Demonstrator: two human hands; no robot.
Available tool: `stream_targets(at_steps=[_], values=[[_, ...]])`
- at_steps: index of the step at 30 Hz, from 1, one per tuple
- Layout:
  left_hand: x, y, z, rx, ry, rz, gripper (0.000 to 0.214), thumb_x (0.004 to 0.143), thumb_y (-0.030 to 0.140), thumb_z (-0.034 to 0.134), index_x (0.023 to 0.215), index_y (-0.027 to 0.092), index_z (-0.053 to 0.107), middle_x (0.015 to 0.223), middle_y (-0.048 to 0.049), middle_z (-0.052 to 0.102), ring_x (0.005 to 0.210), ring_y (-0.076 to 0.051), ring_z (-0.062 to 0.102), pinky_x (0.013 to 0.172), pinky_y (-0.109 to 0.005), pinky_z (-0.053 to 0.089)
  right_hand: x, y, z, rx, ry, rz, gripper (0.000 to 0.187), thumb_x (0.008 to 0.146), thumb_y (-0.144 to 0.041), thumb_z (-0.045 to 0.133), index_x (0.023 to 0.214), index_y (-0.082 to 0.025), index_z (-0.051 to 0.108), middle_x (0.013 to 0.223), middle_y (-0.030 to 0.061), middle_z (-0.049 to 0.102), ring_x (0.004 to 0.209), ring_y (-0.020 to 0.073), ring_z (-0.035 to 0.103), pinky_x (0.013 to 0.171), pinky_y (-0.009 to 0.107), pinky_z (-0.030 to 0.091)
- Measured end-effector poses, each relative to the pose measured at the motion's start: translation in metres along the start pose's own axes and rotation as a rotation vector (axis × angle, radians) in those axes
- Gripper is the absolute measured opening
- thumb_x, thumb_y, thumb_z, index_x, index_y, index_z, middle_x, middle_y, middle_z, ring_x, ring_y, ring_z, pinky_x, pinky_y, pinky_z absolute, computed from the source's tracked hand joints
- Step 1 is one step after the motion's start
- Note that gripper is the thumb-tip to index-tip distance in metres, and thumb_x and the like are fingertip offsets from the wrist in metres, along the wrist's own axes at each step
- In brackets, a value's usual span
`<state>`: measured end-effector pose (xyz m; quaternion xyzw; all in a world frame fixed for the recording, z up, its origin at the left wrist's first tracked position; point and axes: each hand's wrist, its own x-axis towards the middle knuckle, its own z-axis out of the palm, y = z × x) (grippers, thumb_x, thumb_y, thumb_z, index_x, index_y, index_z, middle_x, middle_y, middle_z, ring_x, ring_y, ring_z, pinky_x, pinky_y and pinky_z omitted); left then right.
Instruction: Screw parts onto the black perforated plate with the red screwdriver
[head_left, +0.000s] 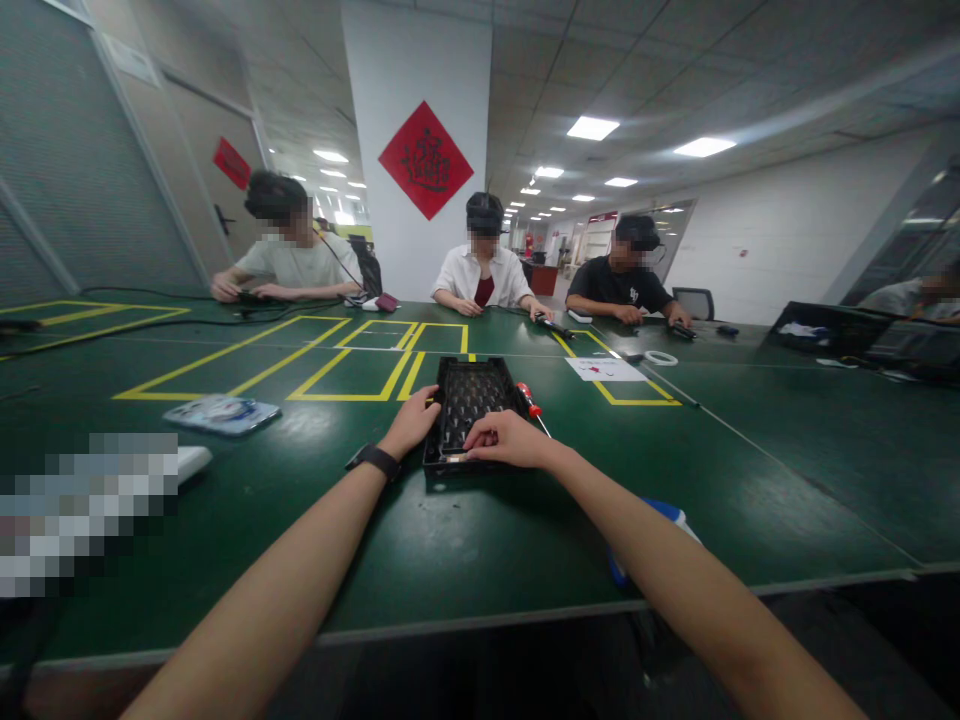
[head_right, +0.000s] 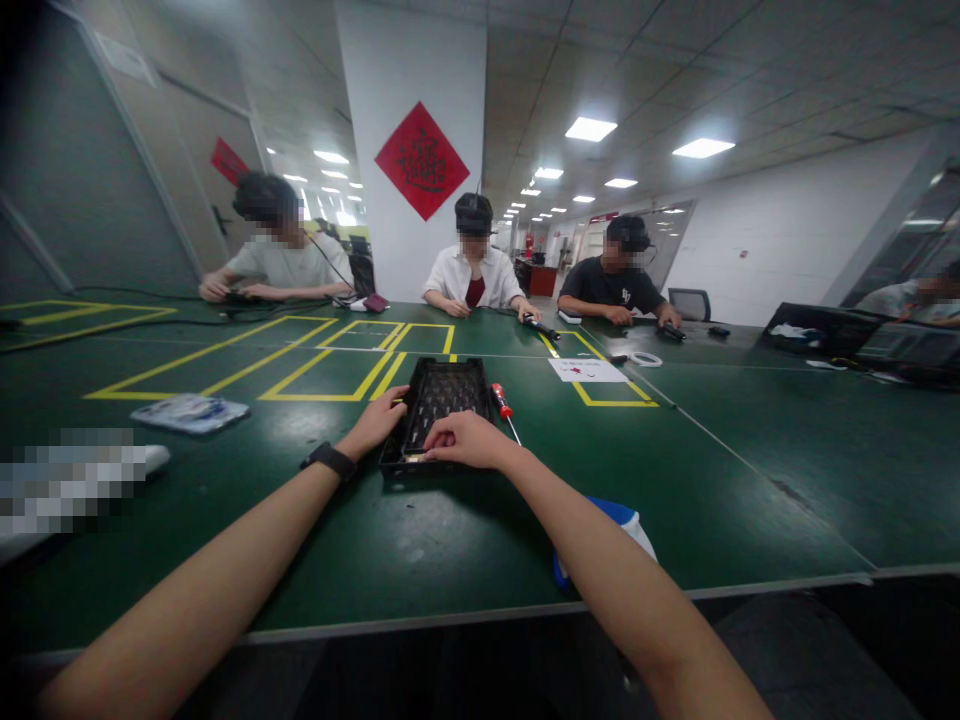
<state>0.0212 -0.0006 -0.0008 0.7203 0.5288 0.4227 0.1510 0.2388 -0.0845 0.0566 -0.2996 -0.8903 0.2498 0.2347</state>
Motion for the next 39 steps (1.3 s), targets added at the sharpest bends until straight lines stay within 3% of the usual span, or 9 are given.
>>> stream_targets(at_steps=[10, 23, 39], values=[[0.0008, -0.0039, 0.0015, -0.006, 0.000, 0.027, 0.050, 0.073, 0.019, 0.041, 0.122, 0.011, 0.048, 0.124, -0.0104, 0.052, 0.115, -0.020, 0.048, 0.102, -0.034, 0.033, -0.0002, -0.0055, -0.0027, -0.053, 0.015, -0.078, 0.024, 0.073, -0.033, 0.062, 0.088, -0.015, 0.067, 0.080, 0.0040, 0.066, 0.069, 0.0101, 0.056, 0.064, 0.021, 0.042], [0.0019, -0.0053, 0.0017, -0.010, -0.007, 0.013, 0.050, 0.073, 0.019, 0.041, 0.122, 0.011, 0.048, 0.124, -0.0098, 0.053, 0.115, -0.020, 0.048, 0.102, -0.035, 0.033, 0.0009, 0.0014, 0.0011, 0.019, -0.017, -0.008, 0.023, 0.077, -0.026, 0.057, 0.096, -0.015, 0.063, 0.073, 0.0016, 0.064, 0.062, 0.0081, 0.055, 0.060, 0.019, 0.041], [-0.0004, 0.0000, -0.0008, 0.015, -0.017, 0.002, 0.049, 0.074, 0.019, 0.041, 0.122, 0.011, 0.048, 0.124, -0.0099, 0.052, 0.114, -0.020, 0.049, 0.100, -0.033, 0.036, 0.0018, -0.0050, -0.0065, -0.181, -0.023, -0.129, 0.017, 0.079, -0.027, 0.057, 0.087, -0.016, 0.067, 0.084, 0.0039, 0.064, 0.076, 0.0117, 0.054, 0.069, 0.022, 0.038]])
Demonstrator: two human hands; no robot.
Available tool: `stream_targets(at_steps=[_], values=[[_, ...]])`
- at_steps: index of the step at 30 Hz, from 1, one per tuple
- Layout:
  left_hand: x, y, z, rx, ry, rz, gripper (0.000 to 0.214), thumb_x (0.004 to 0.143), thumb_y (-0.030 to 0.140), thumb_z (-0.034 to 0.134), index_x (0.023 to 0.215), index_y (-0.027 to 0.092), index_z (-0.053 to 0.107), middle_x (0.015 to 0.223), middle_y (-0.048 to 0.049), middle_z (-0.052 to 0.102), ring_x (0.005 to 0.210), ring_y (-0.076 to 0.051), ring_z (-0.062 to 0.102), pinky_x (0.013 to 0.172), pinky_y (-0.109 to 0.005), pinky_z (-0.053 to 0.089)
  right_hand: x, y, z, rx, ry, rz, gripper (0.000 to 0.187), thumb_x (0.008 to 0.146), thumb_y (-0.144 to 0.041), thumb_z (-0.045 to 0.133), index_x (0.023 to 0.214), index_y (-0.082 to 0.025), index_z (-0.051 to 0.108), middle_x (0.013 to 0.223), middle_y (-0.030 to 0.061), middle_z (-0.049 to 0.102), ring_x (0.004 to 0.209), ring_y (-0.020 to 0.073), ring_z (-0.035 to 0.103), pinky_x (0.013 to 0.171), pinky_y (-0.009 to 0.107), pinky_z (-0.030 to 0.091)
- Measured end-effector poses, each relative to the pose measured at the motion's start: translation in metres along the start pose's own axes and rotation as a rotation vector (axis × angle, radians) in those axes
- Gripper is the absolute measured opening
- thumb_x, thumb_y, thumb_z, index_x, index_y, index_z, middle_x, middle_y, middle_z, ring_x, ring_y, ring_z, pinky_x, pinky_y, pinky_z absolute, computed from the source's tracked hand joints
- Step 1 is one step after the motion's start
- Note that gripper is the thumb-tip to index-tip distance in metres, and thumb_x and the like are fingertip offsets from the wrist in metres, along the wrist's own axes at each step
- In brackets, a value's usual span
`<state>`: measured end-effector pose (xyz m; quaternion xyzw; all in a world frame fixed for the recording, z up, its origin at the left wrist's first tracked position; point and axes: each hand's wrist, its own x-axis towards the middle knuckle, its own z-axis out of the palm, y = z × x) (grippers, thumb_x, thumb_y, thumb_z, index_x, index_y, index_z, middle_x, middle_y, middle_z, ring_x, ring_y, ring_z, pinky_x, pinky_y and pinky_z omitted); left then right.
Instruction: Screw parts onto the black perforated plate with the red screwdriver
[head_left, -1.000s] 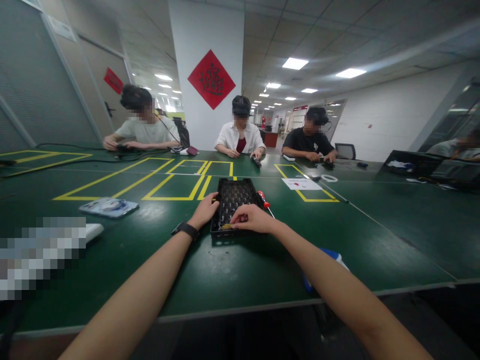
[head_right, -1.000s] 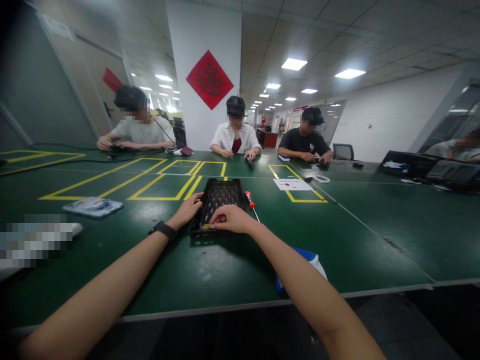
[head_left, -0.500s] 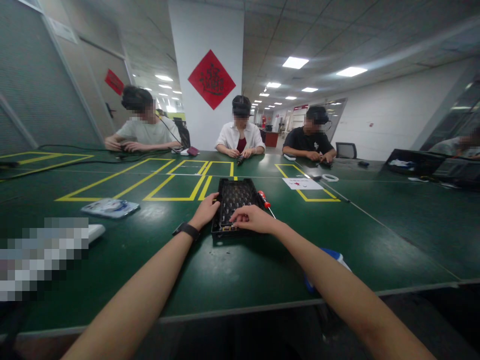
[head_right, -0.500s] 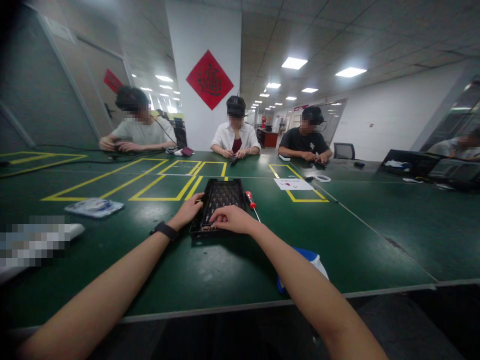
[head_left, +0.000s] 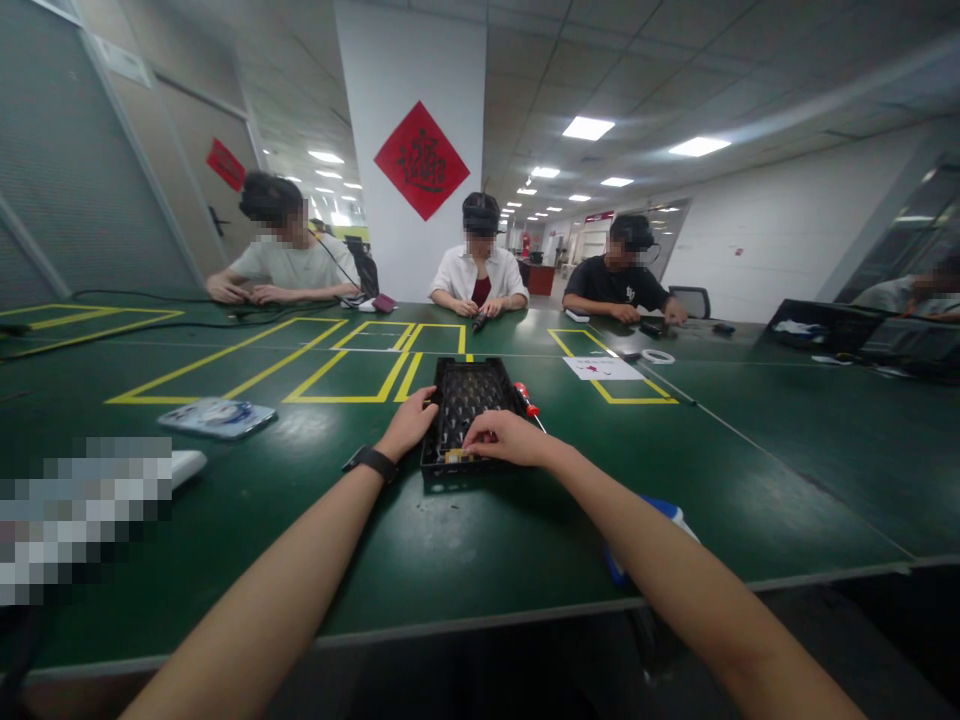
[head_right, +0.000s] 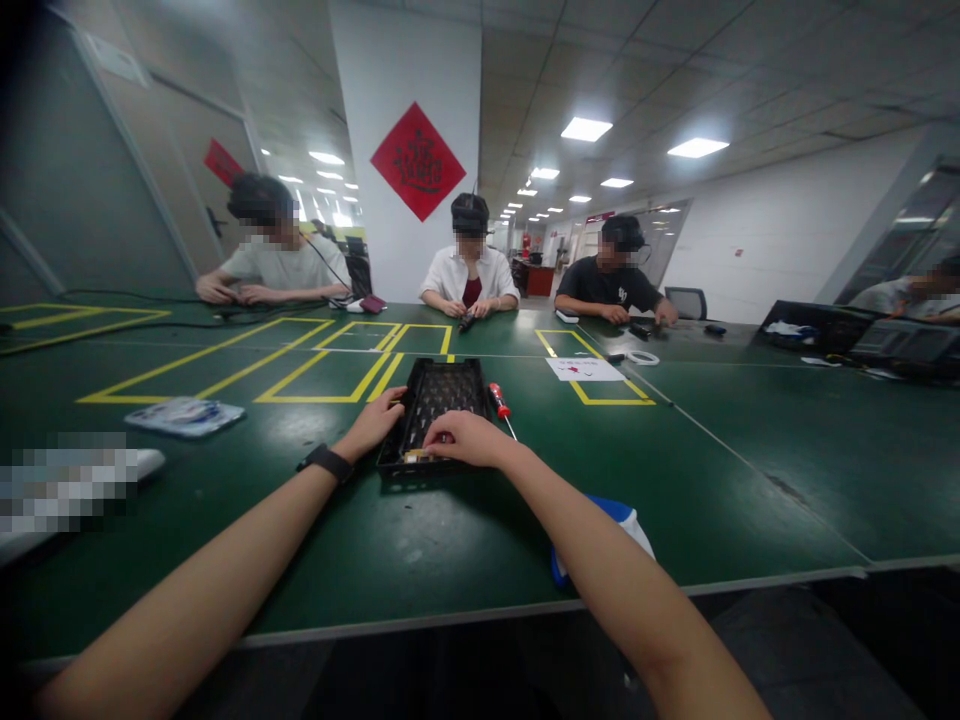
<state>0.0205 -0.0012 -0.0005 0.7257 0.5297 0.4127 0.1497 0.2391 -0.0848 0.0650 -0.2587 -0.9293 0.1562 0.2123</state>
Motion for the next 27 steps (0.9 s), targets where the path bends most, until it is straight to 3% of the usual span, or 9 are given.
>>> stream_targets(at_steps=[10, 17, 27], values=[[-0.0001, 0.0001, 0.0000, 0.001, 0.011, -0.009, 0.049, 0.074, 0.019, 0.041, 0.121, 0.011, 0.049, 0.124, -0.0100, 0.053, 0.114, -0.020, 0.048, 0.101, -0.034, 0.034, -0.0012, -0.0013, 0.0003, 0.099, -0.056, 0.064, 0.023, 0.075, -0.032, 0.061, 0.090, -0.016, 0.067, 0.082, 0.0038, 0.064, 0.071, 0.0107, 0.056, 0.065, 0.021, 0.041], [-0.0002, -0.0019, 0.0005, -0.029, -0.003, 0.005, 0.050, 0.074, 0.021, 0.040, 0.122, 0.011, 0.047, 0.124, -0.0107, 0.052, 0.112, -0.020, 0.050, 0.100, -0.034, 0.036, -0.0002, 0.0009, 0.0017, -0.016, -0.040, 0.039, 0.018, 0.076, -0.029, 0.060, 0.086, -0.017, 0.069, 0.078, 0.0033, 0.064, 0.068, 0.0100, 0.052, 0.065, 0.021, 0.038], [0.0020, -0.0054, 0.0056, 0.042, -0.065, -0.018, 0.057, 0.073, 0.024, 0.042, 0.128, 0.011, 0.041, 0.132, -0.0118, 0.044, 0.124, -0.023, 0.037, 0.105, -0.037, 0.028, -0.0025, -0.0004, -0.0042, 0.017, 0.012, 0.038, 0.018, 0.074, -0.028, 0.062, 0.085, -0.016, 0.069, 0.079, 0.0034, 0.065, 0.068, 0.0100, 0.051, 0.067, 0.022, 0.037]])
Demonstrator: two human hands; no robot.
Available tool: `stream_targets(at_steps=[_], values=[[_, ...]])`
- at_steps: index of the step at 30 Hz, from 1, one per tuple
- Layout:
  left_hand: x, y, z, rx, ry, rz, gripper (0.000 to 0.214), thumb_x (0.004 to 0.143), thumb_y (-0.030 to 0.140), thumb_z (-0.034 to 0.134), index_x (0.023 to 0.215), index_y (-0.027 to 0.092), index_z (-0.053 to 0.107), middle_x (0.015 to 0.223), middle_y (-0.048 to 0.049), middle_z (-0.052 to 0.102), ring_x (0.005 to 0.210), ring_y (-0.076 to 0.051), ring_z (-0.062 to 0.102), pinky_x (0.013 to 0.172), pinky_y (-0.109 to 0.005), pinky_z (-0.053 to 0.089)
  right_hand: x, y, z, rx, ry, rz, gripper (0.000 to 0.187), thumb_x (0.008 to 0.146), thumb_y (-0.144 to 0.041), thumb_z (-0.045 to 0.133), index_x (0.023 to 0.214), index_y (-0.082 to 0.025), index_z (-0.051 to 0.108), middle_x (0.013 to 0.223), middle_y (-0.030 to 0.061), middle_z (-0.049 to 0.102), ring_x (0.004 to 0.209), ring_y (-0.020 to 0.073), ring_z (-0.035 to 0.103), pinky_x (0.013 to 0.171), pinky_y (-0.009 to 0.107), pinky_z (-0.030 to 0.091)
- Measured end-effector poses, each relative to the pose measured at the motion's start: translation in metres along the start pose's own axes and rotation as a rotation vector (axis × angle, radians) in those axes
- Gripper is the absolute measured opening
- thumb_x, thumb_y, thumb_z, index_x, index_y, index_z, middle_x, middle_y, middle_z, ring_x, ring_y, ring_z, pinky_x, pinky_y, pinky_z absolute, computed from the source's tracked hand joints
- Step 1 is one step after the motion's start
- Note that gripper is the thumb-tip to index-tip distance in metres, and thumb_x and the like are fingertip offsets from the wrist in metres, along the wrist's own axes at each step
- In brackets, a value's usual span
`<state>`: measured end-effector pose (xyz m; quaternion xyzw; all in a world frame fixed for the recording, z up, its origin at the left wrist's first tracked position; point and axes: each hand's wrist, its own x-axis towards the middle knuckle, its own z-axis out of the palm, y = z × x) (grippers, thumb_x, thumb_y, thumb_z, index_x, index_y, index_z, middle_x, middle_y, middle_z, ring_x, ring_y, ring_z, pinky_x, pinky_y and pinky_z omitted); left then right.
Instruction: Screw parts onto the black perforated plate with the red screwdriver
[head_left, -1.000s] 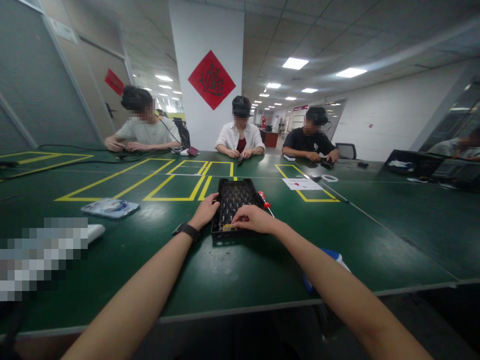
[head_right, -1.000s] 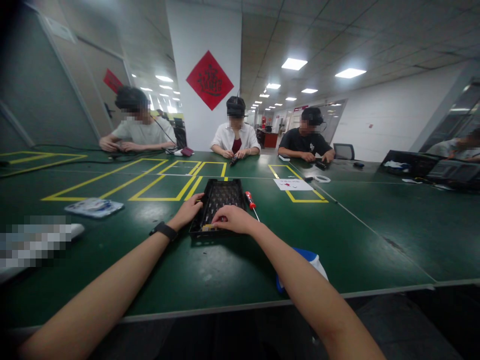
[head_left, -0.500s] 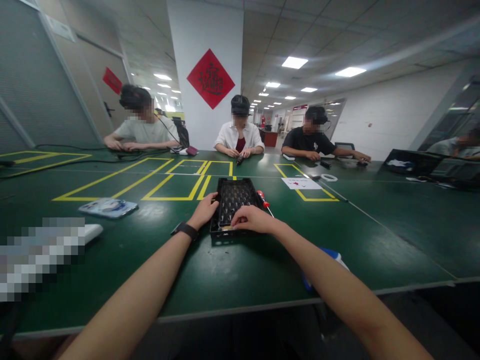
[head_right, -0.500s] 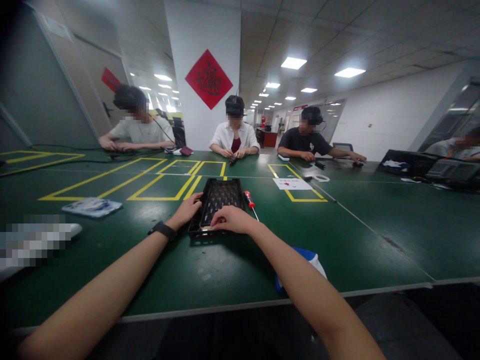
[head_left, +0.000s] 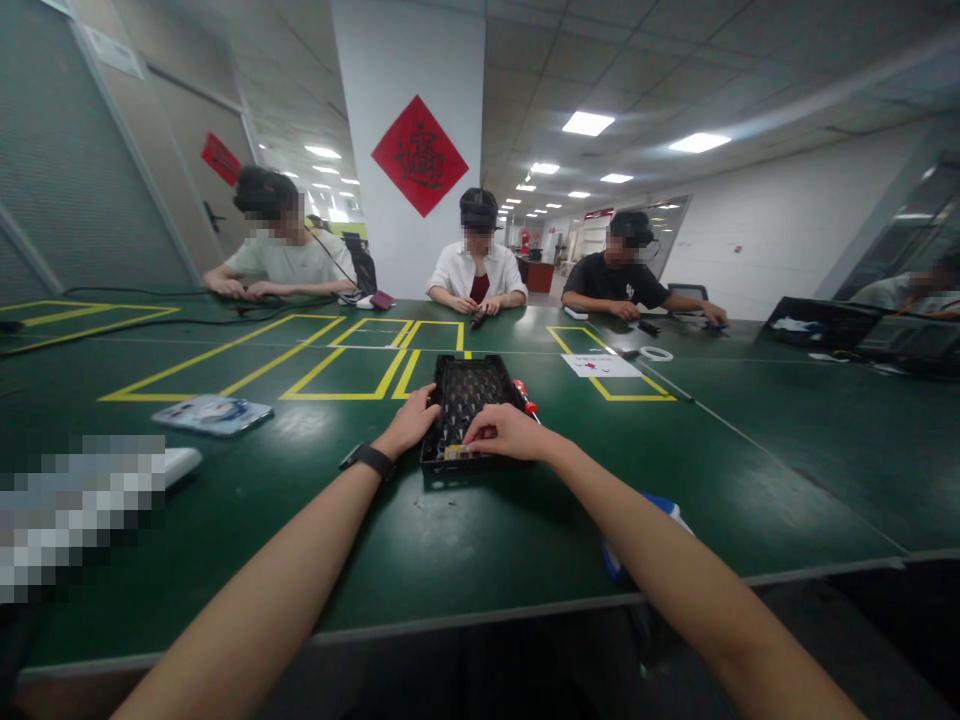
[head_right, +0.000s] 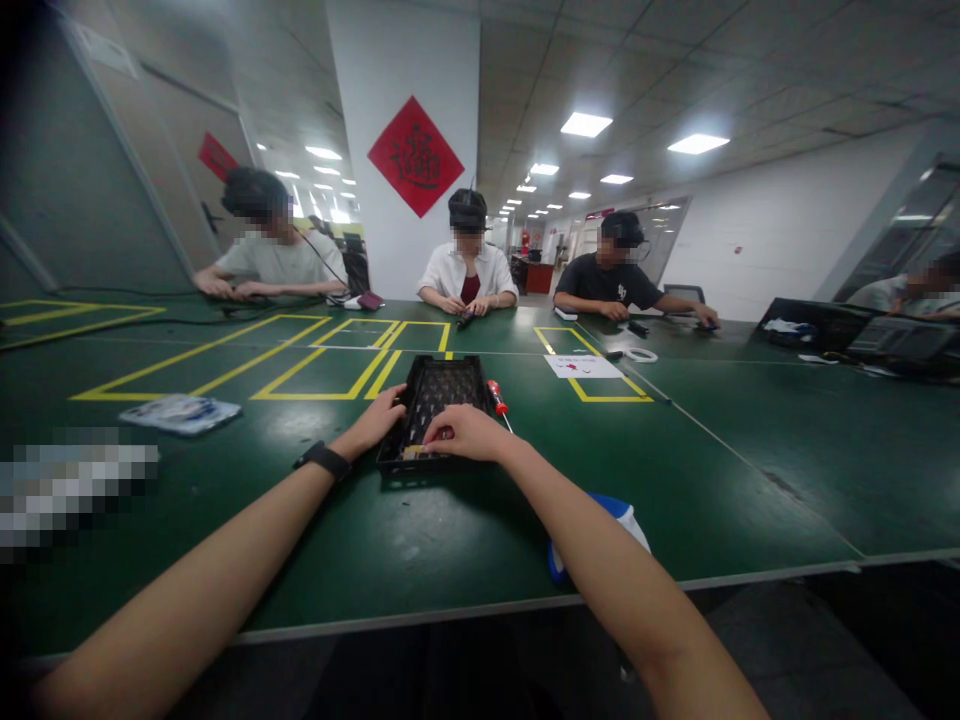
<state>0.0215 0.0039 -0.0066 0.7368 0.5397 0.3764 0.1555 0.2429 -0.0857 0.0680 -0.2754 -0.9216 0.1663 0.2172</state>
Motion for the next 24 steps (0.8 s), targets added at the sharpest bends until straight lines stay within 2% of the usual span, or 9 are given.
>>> stream_targets(at_steps=[8, 18, 24], values=[[-0.005, 0.007, 0.002, 0.021, 0.059, -0.064, 0.050, 0.075, 0.022, 0.040, 0.124, 0.017, 0.045, 0.125, -0.0082, 0.052, 0.116, -0.022, 0.047, 0.099, -0.037, 0.034, -0.002, 0.001, -0.001, 0.018, -0.051, 0.000, 0.019, 0.074, -0.029, 0.062, 0.086, -0.015, 0.068, 0.079, 0.0039, 0.065, 0.071, 0.0110, 0.053, 0.065, 0.022, 0.038], [-0.008, 0.016, -0.002, 0.060, 0.061, -0.095, 0.047, 0.077, 0.023, 0.041, 0.123, 0.018, 0.047, 0.122, -0.0083, 0.055, 0.113, -0.022, 0.050, 0.096, -0.036, 0.036, -0.001, 0.003, 0.001, 0.050, -0.083, 0.024, 0.024, 0.076, -0.033, 0.059, 0.086, -0.014, 0.068, 0.076, 0.0031, 0.064, 0.067, 0.0098, 0.053, 0.063, 0.020, 0.039], [-0.010, 0.017, -0.003, 0.055, 0.066, -0.091, 0.046, 0.077, 0.023, 0.040, 0.122, 0.017, 0.048, 0.124, -0.0076, 0.054, 0.114, -0.021, 0.049, 0.097, -0.035, 0.036, 0.001, -0.001, 0.000, 0.091, -0.113, 0.041, 0.032, 0.076, -0.041, 0.057, 0.091, -0.015, 0.068, 0.084, 0.0047, 0.065, 0.071, 0.0109, 0.054, 0.065, 0.021, 0.039]])
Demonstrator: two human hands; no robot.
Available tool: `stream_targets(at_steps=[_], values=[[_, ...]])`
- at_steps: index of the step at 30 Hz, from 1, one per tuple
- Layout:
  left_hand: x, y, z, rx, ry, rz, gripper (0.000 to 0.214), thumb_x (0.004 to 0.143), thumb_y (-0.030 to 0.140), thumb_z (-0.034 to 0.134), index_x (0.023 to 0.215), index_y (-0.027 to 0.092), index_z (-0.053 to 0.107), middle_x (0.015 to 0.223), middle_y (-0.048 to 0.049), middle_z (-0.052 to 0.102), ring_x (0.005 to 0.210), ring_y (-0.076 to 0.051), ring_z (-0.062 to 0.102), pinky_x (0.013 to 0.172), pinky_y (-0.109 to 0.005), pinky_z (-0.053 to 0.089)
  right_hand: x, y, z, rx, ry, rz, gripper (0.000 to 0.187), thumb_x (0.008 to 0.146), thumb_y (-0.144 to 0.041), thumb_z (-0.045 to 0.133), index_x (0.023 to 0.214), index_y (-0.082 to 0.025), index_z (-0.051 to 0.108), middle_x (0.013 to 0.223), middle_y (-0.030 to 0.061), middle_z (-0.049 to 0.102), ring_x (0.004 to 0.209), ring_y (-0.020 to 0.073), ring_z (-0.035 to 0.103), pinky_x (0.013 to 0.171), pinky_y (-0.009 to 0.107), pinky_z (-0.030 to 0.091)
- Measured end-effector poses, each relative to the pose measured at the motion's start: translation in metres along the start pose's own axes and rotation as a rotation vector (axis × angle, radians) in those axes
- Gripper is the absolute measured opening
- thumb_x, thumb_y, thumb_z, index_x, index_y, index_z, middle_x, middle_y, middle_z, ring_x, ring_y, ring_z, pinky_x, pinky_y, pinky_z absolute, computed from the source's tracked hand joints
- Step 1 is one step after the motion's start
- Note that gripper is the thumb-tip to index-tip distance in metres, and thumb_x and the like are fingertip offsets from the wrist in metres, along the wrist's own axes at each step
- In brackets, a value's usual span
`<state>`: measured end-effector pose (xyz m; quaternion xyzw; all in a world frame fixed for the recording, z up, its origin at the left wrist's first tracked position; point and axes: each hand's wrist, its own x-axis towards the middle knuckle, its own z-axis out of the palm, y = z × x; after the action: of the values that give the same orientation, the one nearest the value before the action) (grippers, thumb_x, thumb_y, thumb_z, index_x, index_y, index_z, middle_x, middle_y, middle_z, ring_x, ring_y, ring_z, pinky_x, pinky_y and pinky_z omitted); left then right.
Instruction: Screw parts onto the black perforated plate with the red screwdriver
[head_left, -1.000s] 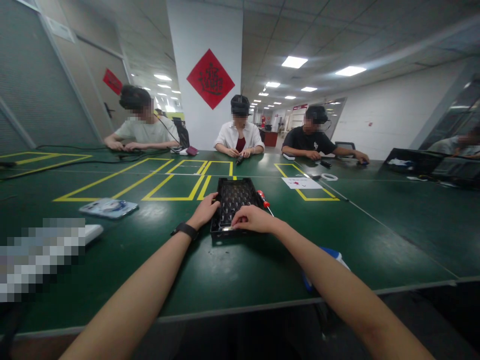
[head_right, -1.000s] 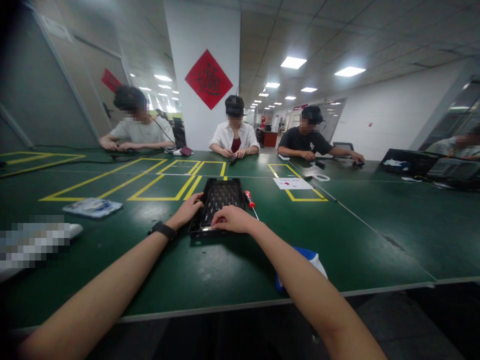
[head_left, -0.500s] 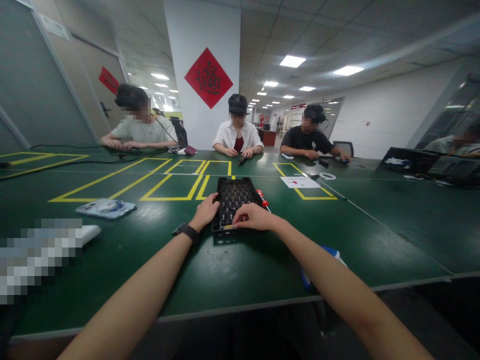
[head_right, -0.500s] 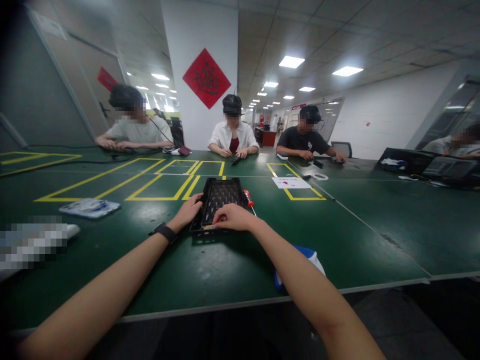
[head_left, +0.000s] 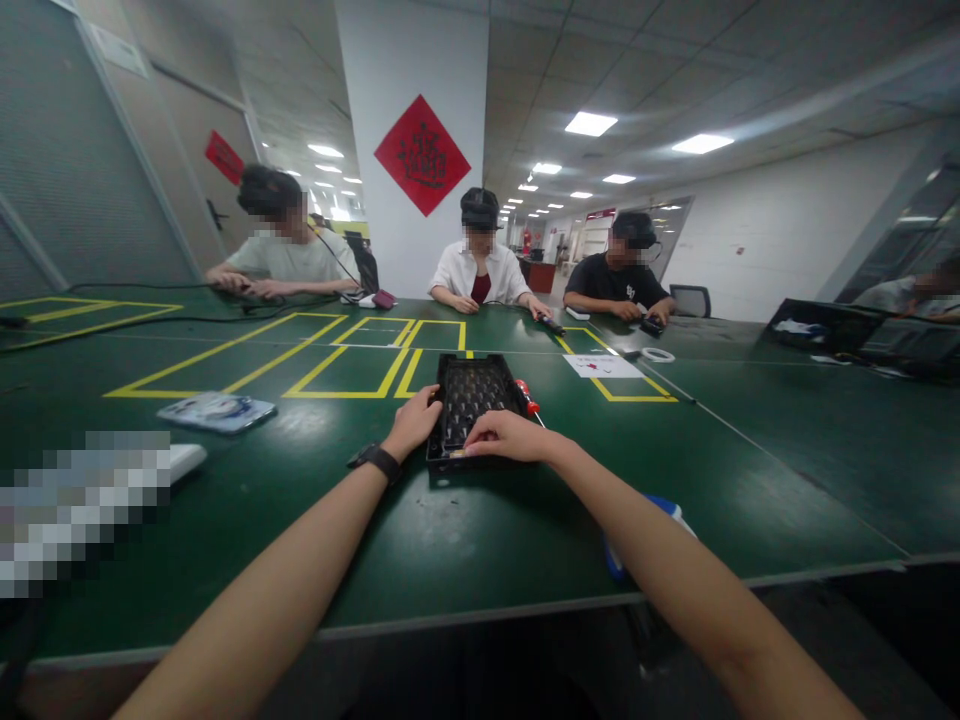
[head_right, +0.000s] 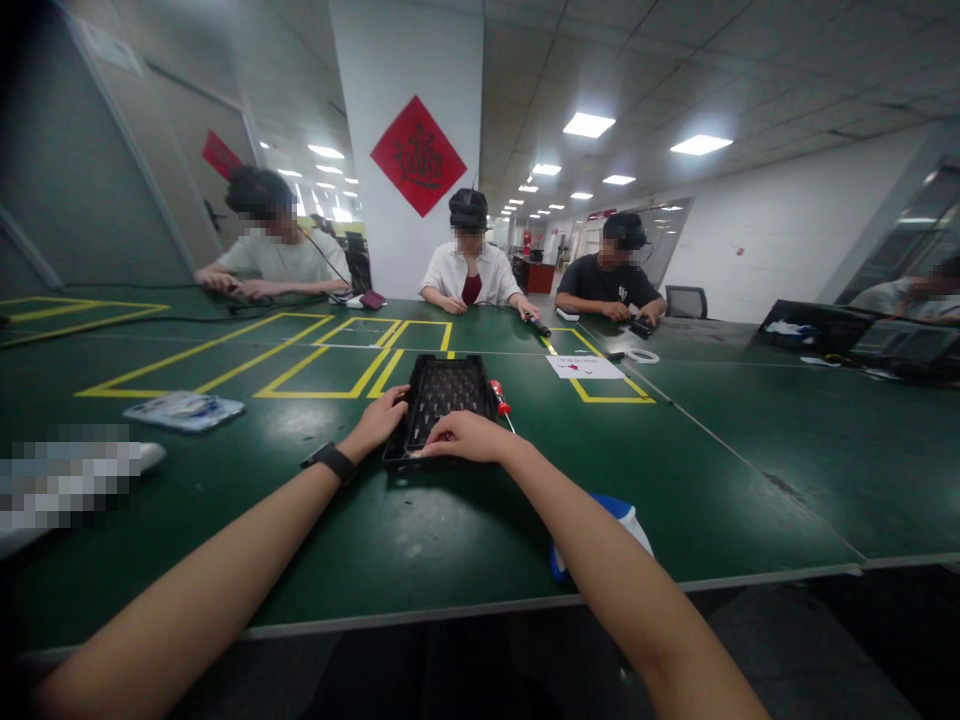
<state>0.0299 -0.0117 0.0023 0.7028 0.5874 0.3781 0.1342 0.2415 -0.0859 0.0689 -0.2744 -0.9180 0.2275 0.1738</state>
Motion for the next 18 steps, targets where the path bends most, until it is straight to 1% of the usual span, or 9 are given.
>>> stream_targets(at_steps=[3, 5, 9, 12, 15, 18], values=[[0.0010, -0.0018, 0.0013, -0.022, 0.009, 0.012, 0.046, 0.076, 0.023, 0.040, 0.121, 0.018, 0.049, 0.124, -0.0072, 0.054, 0.113, -0.021, 0.050, 0.097, -0.035, 0.037, 0.0005, 0.0006, 0.0014, 0.027, 0.017, 0.013, 0.032, 0.075, -0.039, 0.060, 0.092, -0.014, 0.068, 0.083, 0.0050, 0.064, 0.070, 0.0108, 0.054, 0.063, 0.021, 0.040], [0.0016, -0.0029, 0.0021, -0.027, 0.010, 0.011, 0.047, 0.076, 0.023, 0.041, 0.122, 0.018, 0.049, 0.123, -0.0071, 0.054, 0.112, -0.021, 0.051, 0.096, -0.035, 0.037, 0.0006, 0.0009, 0.0021, 0.031, 0.018, 0.014, 0.029, 0.074, -0.036, 0.061, 0.091, -0.014, 0.068, 0.084, 0.0050, 0.064, 0.071, 0.0112, 0.054, 0.065, 0.021, 0.040], [0.0026, -0.0044, 0.0032, -0.025, 0.010, 0.006, 0.047, 0.075, 0.023, 0.042, 0.121, 0.018, 0.049, 0.123, -0.0073, 0.055, 0.112, -0.021, 0.051, 0.097, -0.035, 0.037, 0.0011, -0.0004, 0.0030, -0.058, 0.022, -0.024, 0.024, 0.078, -0.033, 0.058, 0.090, -0.015, 0.068, 0.084, 0.0055, 0.066, 0.073, 0.0120, 0.054, 0.068, 0.023, 0.040], [0.0029, -0.0051, 0.0034, -0.024, 0.007, 0.012, 0.047, 0.075, 0.023, 0.041, 0.122, 0.018, 0.049, 0.122, -0.0076, 0.055, 0.112, -0.021, 0.051, 0.096, -0.035, 0.037, 0.0022, -0.0008, 0.0041, -0.140, 0.030, -0.015, 0.023, 0.080, -0.031, 0.055, 0.087, -0.014, 0.069, 0.081, 0.0060, 0.066, 0.072, 0.0121, 0.054, 0.069, 0.023, 0.038], [0.0031, -0.0052, 0.0030, -0.022, 0.008, 0.011, 0.048, 0.075, 0.023, 0.042, 0.122, 0.018, 0.049, 0.122, -0.0075, 0.055, 0.111, -0.021, 0.051, 0.096, -0.035, 0.038, 0.0030, 0.0004, 0.0055, -0.163, 0.044, -0.002, 0.025, 0.082, -0.031, 0.053, 0.085, -0.014, 0.070, 0.080, 0.0064, 0.067, 0.072, 0.0123, 0.054, 0.069, 0.023, 0.037], [0.0032, -0.0049, 0.0026, -0.022, 0.009, 0.011, 0.048, 0.074, 0.023, 0.042, 0.122, 0.018, 0.049, 0.122, -0.0075, 0.055, 0.111, -0.021, 0.051, 0.096, -0.034, 0.038, 0.0032, 0.0020, 0.0069, -0.156, 0.063, -0.002, 0.024, 0.081, -0.031, 0.054, 0.084, -0.014, 0.070, 0.078, 0.0054, 0.067, 0.071, 0.0117, 0.054, 0.068, 0.022, 0.037]])
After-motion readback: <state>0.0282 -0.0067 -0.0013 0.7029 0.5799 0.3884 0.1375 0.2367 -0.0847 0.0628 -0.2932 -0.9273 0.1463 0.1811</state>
